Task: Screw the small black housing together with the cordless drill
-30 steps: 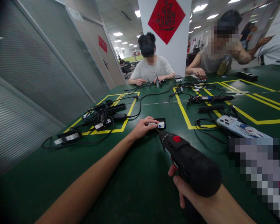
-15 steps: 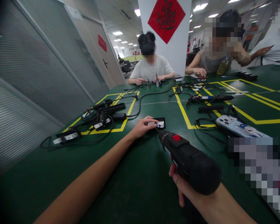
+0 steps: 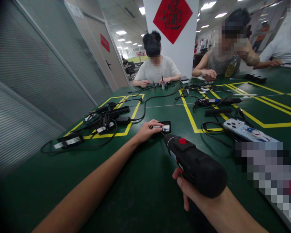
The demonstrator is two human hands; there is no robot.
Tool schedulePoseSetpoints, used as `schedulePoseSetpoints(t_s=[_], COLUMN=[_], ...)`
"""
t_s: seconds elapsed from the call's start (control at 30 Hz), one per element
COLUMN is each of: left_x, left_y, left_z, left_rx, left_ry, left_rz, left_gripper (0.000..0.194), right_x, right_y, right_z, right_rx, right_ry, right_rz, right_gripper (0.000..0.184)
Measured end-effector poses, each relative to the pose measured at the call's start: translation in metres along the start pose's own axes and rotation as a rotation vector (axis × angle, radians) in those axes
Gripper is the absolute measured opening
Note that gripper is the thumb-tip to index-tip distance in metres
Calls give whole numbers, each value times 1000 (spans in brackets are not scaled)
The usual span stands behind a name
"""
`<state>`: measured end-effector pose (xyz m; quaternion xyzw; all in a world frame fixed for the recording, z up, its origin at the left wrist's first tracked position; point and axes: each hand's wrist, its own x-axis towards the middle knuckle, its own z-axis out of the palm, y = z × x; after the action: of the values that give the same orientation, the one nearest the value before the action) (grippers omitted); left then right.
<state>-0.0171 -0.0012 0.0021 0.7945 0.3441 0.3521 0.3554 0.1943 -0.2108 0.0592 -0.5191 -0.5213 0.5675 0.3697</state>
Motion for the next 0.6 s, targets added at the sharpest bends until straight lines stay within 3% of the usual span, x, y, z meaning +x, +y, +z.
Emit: schedulePoseSetpoints(t_s=[0.27, 0.47, 0.6], left_x=[0, 0, 1], left_y=[1, 1, -1], left_z=[1, -1, -2], left_rx=[8, 21, 31], left_ry=[9, -16, -28], left_rz=[-10, -30, -22], left_gripper=[32, 32, 32], right_x=[0, 1, 1], right_y=[-1, -3, -1], right_z=[-1, -3, -3], right_rx=[-14, -28, -63], right_ry=[0, -30, -20], right_rz=[-19, -6, 7], right_gripper=[46, 19, 17])
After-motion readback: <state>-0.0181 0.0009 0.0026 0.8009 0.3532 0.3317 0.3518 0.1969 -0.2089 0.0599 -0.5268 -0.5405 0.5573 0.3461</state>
